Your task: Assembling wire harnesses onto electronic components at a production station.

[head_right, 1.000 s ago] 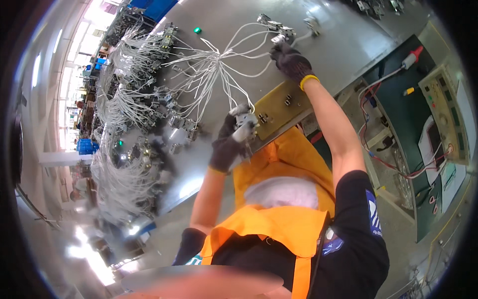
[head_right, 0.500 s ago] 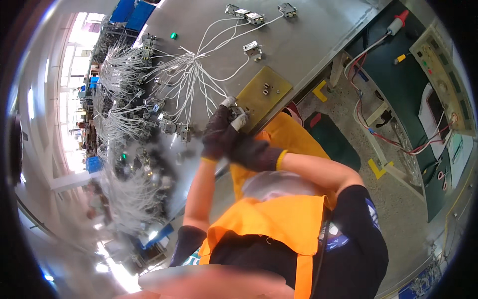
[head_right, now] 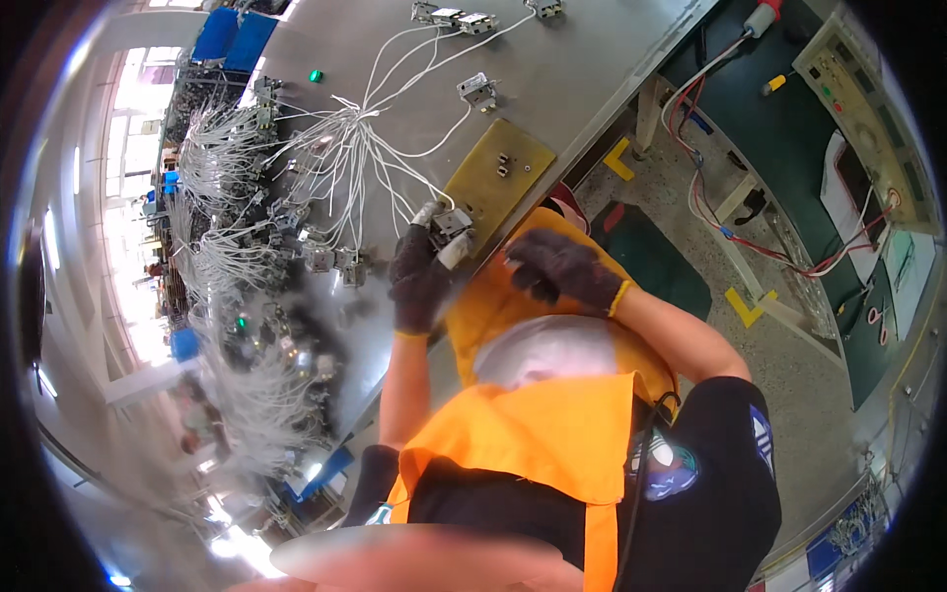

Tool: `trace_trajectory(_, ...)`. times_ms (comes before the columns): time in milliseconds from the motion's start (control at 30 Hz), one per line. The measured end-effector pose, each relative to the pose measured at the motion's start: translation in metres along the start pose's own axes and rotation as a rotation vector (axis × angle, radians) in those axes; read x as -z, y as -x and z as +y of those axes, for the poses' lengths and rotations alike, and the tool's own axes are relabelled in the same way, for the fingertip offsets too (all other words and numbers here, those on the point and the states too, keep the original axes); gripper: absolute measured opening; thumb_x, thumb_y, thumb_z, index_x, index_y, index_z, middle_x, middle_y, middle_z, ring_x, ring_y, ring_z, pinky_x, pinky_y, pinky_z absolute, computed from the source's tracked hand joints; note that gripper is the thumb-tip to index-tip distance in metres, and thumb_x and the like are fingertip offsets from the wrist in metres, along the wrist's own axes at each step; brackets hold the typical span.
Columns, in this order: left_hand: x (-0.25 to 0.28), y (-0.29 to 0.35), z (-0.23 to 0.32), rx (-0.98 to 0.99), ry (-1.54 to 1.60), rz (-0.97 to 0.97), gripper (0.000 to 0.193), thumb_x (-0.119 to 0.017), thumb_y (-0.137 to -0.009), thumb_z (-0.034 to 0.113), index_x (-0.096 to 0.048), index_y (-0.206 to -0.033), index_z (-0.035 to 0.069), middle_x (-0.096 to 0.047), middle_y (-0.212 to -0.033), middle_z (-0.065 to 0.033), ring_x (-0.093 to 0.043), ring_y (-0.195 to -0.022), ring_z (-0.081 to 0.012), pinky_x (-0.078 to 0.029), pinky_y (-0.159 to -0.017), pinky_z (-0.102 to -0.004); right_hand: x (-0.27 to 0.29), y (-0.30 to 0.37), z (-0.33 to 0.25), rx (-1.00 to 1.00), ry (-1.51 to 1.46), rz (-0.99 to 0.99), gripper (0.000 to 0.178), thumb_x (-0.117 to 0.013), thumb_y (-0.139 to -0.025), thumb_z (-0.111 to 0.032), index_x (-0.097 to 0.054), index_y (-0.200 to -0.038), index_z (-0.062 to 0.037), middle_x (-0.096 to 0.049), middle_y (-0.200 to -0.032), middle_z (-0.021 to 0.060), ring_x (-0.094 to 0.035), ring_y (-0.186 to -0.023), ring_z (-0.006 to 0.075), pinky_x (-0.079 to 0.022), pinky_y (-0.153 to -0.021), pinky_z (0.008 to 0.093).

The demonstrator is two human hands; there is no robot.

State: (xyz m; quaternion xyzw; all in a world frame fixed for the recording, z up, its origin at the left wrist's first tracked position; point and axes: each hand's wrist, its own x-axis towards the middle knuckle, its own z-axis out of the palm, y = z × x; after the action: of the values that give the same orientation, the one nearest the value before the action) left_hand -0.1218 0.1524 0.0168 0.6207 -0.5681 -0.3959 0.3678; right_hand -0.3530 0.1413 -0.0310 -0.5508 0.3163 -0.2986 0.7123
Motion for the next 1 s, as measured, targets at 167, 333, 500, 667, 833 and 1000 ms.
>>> trace_trajectory(167,0.005,-0.005,0.003,0.102,0.157,0.092,0.053,-0.062,-0.089,-0.001,-0.045,-0.139,0.000,-0.062,-0.119,-0.0095,-0.059,-0.109,-0.0171,-0.048,-0.095,-0.0297,0.025,0.009,-0.015,-0.297,-0.383,0.230,0.026,-0.050,-0.100,-0.026,-0.062,-0.111,-0.0055,-0.067,-0.085,0.0065,-0.061,-0.065,0.0117,-0.049,-0.057,0.0247)
trace_trajectory(333,-0.007,-0.011,-0.002,0.017,0.024,0.151,0.053,-0.066,-0.087,0.005,-0.048,-0.137,-0.001,-0.065,-0.113,-0.0081,-0.061,-0.103,-0.0161,-0.048,-0.092,-0.0287,0.011,-0.005,-0.017,-0.245,-0.394,0.208,0.024,-0.050,-0.101,-0.025,-0.060,-0.113,-0.0056,-0.067,-0.086,0.0057,-0.061,-0.066,0.0117,-0.049,-0.058,0.0246)
trace_trajectory(500,-0.011,-0.020,0.020,0.058,-0.264,0.153,0.056,-0.071,-0.085,0.015,-0.051,-0.135,0.001,-0.067,-0.109,-0.0084,-0.063,-0.101,-0.0168,-0.049,-0.090,-0.0313,-0.003,-0.016,-0.013,-0.154,-0.327,0.228,0.024,-0.057,-0.099,-0.020,-0.058,-0.118,-0.0054,-0.066,-0.089,0.0042,-0.060,-0.070,0.0100,-0.050,-0.061,0.0250)
trace_trajectory(667,0.001,-0.016,0.024,-0.021,-0.495,0.175,0.058,-0.074,-0.084,0.023,-0.053,-0.134,0.004,-0.068,-0.110,-0.0116,-0.064,-0.100,-0.0213,-0.049,-0.090,-0.0345,-0.012,-0.014,-0.028,-0.189,-0.353,0.223,0.023,-0.059,-0.098,-0.019,-0.059,-0.117,-0.0058,-0.066,-0.088,0.0025,-0.058,-0.067,0.0087,-0.049,-0.060,0.0240)
trace_trajectory(833,0.006,-0.016,0.026,-0.025,-0.423,0.073,0.053,-0.072,-0.085,0.029,-0.058,-0.128,0.001,-0.067,-0.112,-0.0171,-0.064,-0.104,-0.0250,-0.048,-0.092,-0.0373,-0.031,-0.021,-0.027,0.092,-0.016,0.261,0.021,-0.062,-0.096,-0.017,-0.065,-0.113,-0.0056,-0.067,-0.084,0.0029,-0.056,-0.056,0.0076,-0.047,-0.051,0.0226)
trace_trajectory(1000,-0.004,-0.019,0.034,0.068,-0.280,0.165,0.052,-0.072,-0.085,0.032,-0.061,-0.123,-0.001,-0.068,-0.108,-0.0183,-0.065,-0.102,-0.0267,-0.049,-0.091,-0.0375,-0.046,-0.044,-0.008,0.342,0.244,0.349,0.016,-0.062,-0.092,-0.007,-0.068,-0.107,-0.0065,-0.068,-0.096,0.0073,-0.064,-0.075,0.0135,-0.051,-0.065,0.0268)
